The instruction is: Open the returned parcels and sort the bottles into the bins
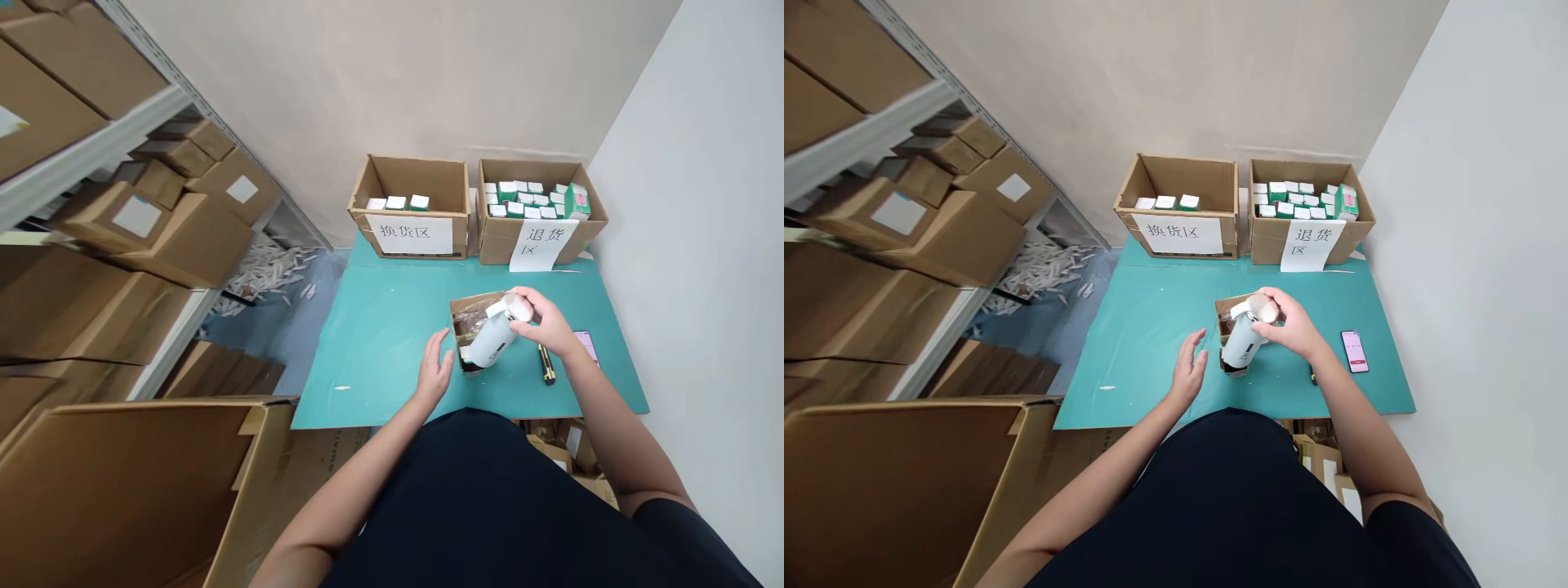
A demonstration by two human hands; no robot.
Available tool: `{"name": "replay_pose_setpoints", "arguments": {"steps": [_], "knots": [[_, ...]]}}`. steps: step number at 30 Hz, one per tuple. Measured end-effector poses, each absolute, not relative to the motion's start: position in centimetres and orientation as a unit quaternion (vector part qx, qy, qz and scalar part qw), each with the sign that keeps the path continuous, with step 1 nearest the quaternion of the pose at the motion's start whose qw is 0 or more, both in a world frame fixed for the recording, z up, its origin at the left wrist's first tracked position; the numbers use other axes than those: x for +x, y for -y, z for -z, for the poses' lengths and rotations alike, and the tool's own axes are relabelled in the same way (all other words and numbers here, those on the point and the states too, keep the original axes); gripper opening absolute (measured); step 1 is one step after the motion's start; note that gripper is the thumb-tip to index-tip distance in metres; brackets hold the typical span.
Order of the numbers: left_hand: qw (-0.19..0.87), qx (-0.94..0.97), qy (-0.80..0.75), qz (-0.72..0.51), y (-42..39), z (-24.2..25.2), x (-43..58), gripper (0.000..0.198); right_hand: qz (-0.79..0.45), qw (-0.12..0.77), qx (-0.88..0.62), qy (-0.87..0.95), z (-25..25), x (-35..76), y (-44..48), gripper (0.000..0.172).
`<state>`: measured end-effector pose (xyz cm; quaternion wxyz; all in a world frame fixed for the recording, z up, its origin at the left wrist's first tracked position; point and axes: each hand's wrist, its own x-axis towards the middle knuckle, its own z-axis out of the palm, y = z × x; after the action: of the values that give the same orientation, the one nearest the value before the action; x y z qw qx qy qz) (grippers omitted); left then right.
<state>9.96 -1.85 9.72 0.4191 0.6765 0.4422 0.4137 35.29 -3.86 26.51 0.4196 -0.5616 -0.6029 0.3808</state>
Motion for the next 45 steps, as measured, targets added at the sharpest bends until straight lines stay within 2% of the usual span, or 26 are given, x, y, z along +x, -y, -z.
{"name": "replay_pose_setpoints", "arguments": {"steps": [3,6,11,15,18,24,26,28,32,35,38,40,45], "knots": [[0.452,0.729,-0.353,-0.373,1.6,-13.4,11.2,0.071,-0.402,0.455,-0.551,0.573,-25.6,34.0,3.3,0.055],[0.510,0.702,-0.361,-0.342,1.5,-15.3,12.5,0.083,-0.438,0.492,-0.532,0.532,-24.5,32.7,3.0,0.062],[0.700,0.557,-0.311,-0.321,1.9,-16.0,12.4,0.083,-0.579,0.515,-0.442,0.453,-23.3,31.8,3.2,0.082],[0.824,0.460,-0.220,-0.247,2.0,-16.5,11.7,0.077,-0.684,0.496,-0.360,0.396,-22.3,31.4,3.4,0.079],[0.815,0.466,-0.238,-0.248,2.1,-16.3,11.7,0.074,-0.680,0.514,-0.369,0.370,-21.6,30.9,3.2,0.070],[0.650,0.562,-0.386,-0.336,3.0,-15.4,12.1,0.085,-0.550,0.626,-0.458,0.309,-21.1,29.7,3.3,0.067],[0.678,0.533,-0.368,-0.349,3.0,-15.5,12.0,0.082,-0.537,0.654,-0.450,0.284,-21.1,29.7,3.5,0.069],[0.755,0.475,-0.306,-0.332,2.9,-15.7,11.6,0.079,-0.569,0.655,-0.417,0.270,-21.4,29.9,3.8,0.069],[0.885,0.372,-0.173,-0.218,2.8,-16.1,11.0,0.083,-0.688,0.565,-0.333,0.312,-22.0,30.5,4.0,0.077],[0.861,0.402,-0.203,-0.238,2.8,-15.9,11.1,0.075,-0.689,0.550,-0.353,0.314,-21.9,30.2,3.7,0.072],[0.742,0.485,-0.314,-0.339,2.6,-15.8,11.5,0.072,-0.623,0.585,-0.427,0.295,-21.5,29.6,3.5,0.066],[0.703,0.502,-0.351,-0.362,2.4,-16.0,11.6,0.074,-0.600,0.597,-0.445,0.292,-21.4,29.4,3.5,0.066],[0.855,0.397,-0.224,-0.248,2.7,-16.5,11.0,0.081,-0.659,0.558,-0.398,0.308,-22.0,30.0,3.9,0.081]]}}
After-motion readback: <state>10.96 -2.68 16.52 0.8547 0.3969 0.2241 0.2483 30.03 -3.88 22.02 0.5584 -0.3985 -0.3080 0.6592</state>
